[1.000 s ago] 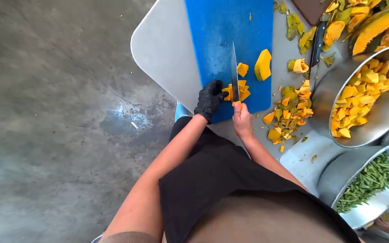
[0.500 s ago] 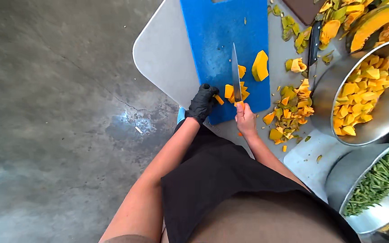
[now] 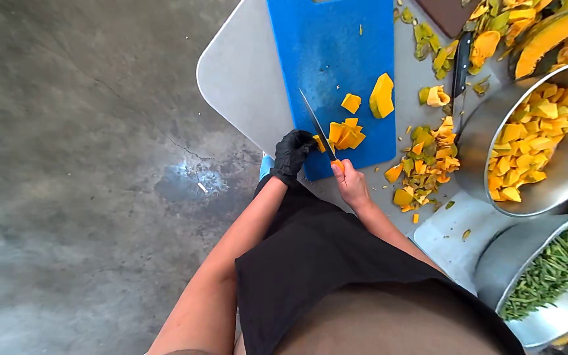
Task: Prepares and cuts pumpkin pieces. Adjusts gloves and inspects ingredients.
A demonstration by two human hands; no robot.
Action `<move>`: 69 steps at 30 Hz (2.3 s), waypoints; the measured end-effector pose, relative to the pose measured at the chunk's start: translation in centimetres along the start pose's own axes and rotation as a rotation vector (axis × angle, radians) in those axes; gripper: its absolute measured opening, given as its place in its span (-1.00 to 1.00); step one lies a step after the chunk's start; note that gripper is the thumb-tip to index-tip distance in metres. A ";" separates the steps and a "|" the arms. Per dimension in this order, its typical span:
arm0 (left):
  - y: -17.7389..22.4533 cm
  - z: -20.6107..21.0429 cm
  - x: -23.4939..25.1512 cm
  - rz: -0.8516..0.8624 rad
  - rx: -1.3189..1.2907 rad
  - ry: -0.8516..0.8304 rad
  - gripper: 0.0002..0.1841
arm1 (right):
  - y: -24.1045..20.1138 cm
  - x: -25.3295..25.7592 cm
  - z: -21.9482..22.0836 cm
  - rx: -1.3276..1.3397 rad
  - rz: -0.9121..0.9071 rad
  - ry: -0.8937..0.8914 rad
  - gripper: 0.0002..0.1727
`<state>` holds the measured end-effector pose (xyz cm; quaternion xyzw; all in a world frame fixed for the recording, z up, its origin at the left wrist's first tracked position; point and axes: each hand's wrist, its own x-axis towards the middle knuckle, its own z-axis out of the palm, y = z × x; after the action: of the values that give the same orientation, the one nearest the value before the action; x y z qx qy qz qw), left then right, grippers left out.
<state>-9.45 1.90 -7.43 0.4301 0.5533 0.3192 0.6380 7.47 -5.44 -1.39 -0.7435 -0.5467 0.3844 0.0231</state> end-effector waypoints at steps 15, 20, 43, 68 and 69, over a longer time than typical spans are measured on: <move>4.1 -1.7 3.1 0.463 0.489 0.413 -0.63 | -0.1 0.6 1.0 -0.097 0.053 -0.036 -0.48; 6.7 -0.6 8.3 0.536 0.964 0.144 -0.39 | 0.0 0.6 1.8 -0.117 0.039 0.009 -0.49; 3.0 1.8 -0.7 0.025 0.397 -0.160 -0.22 | 1.5 3.7 -0.6 0.386 0.267 -0.406 -0.37; 1.4 8.6 5.7 0.610 1.186 -0.303 -0.19 | 9.5 -7.7 -5.0 0.732 0.313 0.129 -0.51; 1.2 8.6 5.6 0.621 1.165 -0.278 -0.30 | 10.0 -8.2 -4.9 0.737 0.320 0.140 -0.51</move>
<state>0.12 5.70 -8.63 0.8800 0.3988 0.0790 0.2458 17.47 -14.40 1.98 -0.7856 -0.2468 0.5017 0.2650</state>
